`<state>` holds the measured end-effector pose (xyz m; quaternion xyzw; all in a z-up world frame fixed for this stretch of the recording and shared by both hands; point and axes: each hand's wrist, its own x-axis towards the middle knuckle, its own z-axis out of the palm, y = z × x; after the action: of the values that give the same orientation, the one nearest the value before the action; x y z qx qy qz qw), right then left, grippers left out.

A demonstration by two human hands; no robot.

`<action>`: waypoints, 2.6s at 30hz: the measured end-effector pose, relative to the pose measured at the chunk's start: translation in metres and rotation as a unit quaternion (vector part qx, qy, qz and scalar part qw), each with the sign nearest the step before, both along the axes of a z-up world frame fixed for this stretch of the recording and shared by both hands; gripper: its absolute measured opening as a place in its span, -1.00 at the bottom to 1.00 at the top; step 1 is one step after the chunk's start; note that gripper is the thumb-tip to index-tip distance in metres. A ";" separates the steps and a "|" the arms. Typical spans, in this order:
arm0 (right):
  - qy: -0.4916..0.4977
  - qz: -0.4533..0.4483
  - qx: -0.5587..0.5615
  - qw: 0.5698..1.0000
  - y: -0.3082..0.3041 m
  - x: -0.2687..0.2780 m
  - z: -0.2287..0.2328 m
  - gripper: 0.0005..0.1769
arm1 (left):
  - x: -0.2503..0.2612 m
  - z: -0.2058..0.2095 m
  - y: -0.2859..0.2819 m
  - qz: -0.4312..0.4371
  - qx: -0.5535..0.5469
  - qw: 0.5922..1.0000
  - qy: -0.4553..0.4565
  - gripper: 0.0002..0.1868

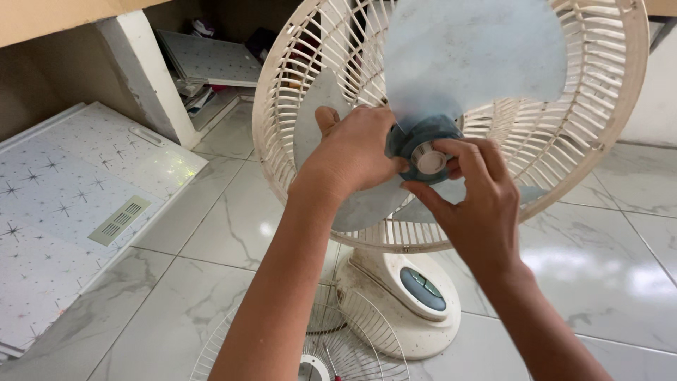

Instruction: The person assembles a standing fan by first securing the fan blades to the motor hub with a central cap. Then, the person attaches the front wire cage to the fan base, using a screwdriver to tighten the screws and secure the cage in place.

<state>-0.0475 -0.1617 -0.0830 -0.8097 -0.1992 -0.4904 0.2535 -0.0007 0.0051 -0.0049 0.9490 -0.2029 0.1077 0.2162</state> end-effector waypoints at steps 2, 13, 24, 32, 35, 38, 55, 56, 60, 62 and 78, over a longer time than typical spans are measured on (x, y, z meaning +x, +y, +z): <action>-0.005 0.008 0.016 1.000 0.003 0.003 -0.004 -0.56 | -0.001 -0.001 -0.002 0.011 0.019 1.000 0.006 -0.53; -0.101 0.033 -0.140 0.984 -0.015 0.011 -0.001 -0.68 | 0.006 -0.008 0.003 -0.023 -0.036 0.999 -0.027 -0.53; -0.092 0.038 -0.132 0.986 -0.014 0.014 -0.004 -0.69 | 0.017 -0.023 0.006 -0.032 -0.043 0.998 -0.033 -0.52; -0.069 0.024 -0.047 0.996 -0.010 -0.006 -0.010 -0.48 | 0.002 -0.050 0.011 -0.022 -0.143 0.984 -0.101 -0.27; -0.074 -0.032 -0.050 0.995 -0.013 -0.011 -0.010 -0.34 | -0.015 -0.068 0.004 -0.071 -0.383 0.836 -0.386 -0.10; -0.054 -0.101 -0.061 0.992 -0.014 -0.011 0.007 -0.26 | -0.029 -0.069 -0.003 -0.019 -0.277 0.846 -0.455 -0.19; 0.042 -0.117 -0.080 0.989 0.009 -0.106 0.111 -0.20 | -0.110 0.006 -0.005 0.007 -0.031 0.896 -0.444 -0.03; 0.042 -0.114 -0.081 0.989 0.011 -0.109 0.114 -0.20 | -0.112 0.007 -0.007 0.021 -0.006 0.899 -0.437 -0.02; 0.034 -0.093 -0.095 0.991 0.013 -0.128 0.116 -0.20 | -0.120 0.003 -0.010 0.003 -0.042 0.873 -0.486 -0.07; 0.026 -0.074 -0.106 0.991 0.013 -0.136 0.112 -0.19 | -0.126 -0.001 -0.012 0.008 -0.047 0.861 -0.507 -0.07; 0.180 0.111 -0.121 0.970 0.080 -0.153 -0.107 0.20 | -0.201 -0.220 0.044 0.129 0.044 0.950 -0.282 0.04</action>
<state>-0.2007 -0.0822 -0.1899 -0.8821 -0.2968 -0.2778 0.2381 -0.2017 0.0492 -0.2251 0.9065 -0.1358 0.3890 0.0921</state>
